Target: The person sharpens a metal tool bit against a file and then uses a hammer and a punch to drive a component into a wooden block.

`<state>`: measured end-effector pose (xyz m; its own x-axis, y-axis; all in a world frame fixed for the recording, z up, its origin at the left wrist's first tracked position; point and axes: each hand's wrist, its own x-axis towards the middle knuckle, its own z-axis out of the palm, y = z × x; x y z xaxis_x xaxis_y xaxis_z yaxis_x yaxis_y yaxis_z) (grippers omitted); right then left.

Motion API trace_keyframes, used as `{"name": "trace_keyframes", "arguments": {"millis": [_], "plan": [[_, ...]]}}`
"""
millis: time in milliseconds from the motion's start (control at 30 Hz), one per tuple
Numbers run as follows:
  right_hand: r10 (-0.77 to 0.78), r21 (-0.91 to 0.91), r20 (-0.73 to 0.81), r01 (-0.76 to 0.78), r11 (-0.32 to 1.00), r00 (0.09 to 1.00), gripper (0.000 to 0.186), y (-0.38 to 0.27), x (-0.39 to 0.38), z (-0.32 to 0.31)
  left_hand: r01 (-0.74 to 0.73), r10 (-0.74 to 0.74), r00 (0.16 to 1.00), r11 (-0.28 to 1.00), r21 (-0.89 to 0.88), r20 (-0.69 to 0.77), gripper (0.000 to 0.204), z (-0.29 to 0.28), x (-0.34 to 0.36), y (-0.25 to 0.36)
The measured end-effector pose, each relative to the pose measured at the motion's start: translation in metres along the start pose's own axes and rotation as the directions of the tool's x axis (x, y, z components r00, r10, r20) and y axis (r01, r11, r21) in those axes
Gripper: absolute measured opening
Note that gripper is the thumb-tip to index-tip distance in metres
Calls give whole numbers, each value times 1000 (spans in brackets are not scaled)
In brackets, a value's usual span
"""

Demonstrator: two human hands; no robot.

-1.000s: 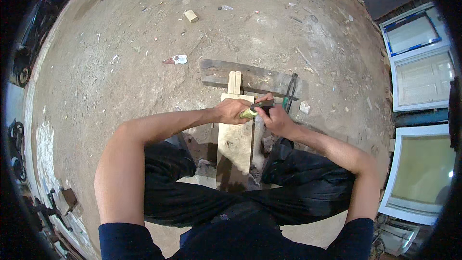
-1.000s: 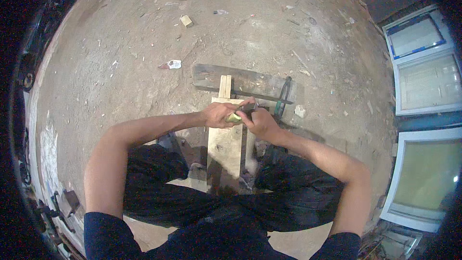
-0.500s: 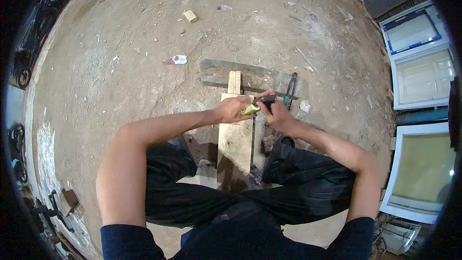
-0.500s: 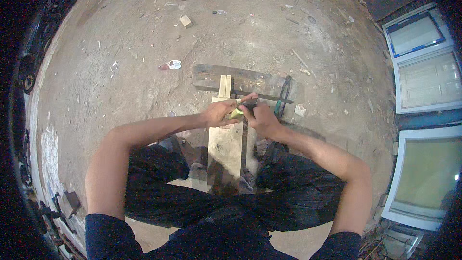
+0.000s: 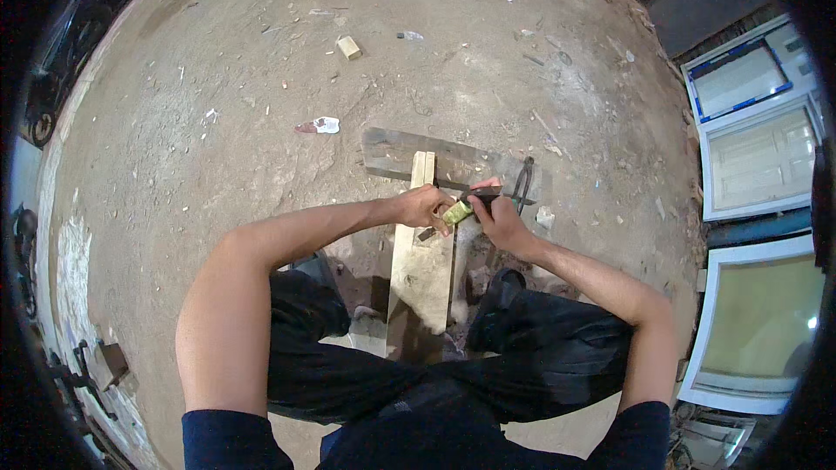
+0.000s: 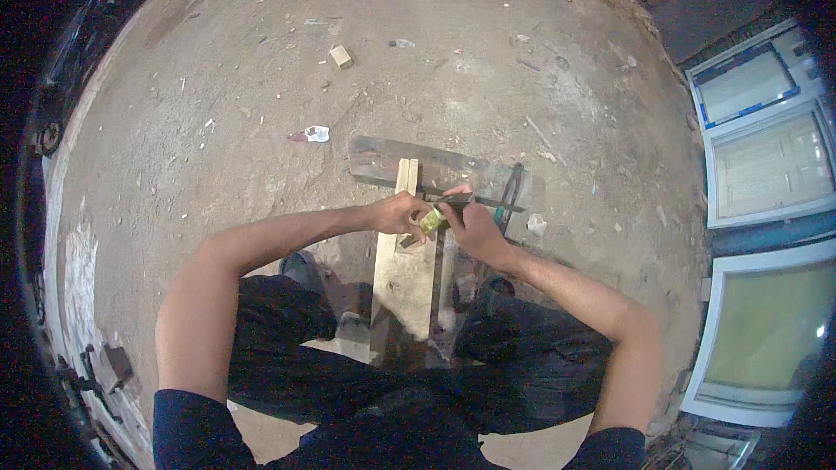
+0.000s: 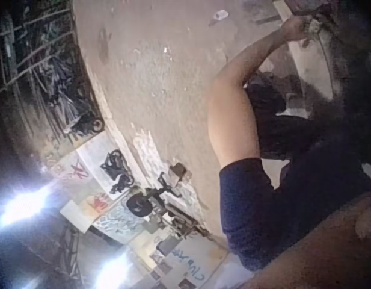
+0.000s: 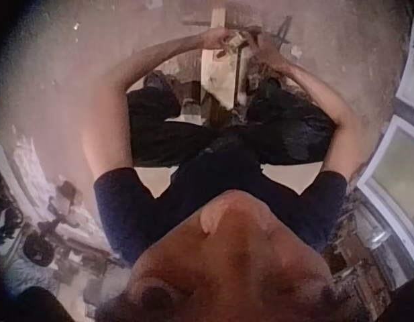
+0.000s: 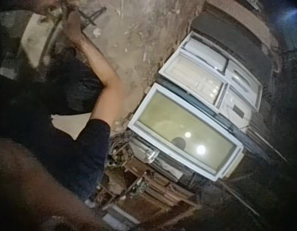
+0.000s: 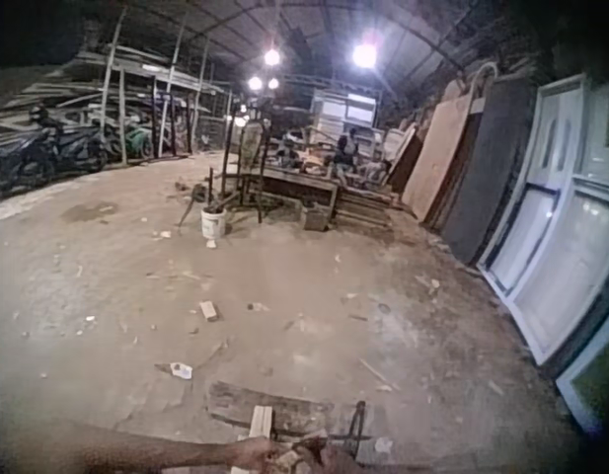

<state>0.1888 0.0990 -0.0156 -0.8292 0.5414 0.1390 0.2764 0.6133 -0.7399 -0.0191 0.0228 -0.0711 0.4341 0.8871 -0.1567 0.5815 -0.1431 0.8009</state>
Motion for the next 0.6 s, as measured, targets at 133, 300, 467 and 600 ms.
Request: {"name": "trace_keyframes", "arguments": {"millis": [133,300,467,600], "plan": [[-41,27,-44,42,999,998,26,-4,4,8,-229,219,963,972,-48,-157,50,13,-1,-21],[-1,16,32,1,1000,999,29,13,7,6,-220,195,961,968,-118,-196,33,20,-2,-13],[388,451,174,-424,785,905,27,15,18,-6,-101,103,995,987,123,-10,22,7,-10,8],[41,156,-27,-36,987,999,23,78,13,5,-286,287,958,955,81,-12,24,22,-15,-10]]}}
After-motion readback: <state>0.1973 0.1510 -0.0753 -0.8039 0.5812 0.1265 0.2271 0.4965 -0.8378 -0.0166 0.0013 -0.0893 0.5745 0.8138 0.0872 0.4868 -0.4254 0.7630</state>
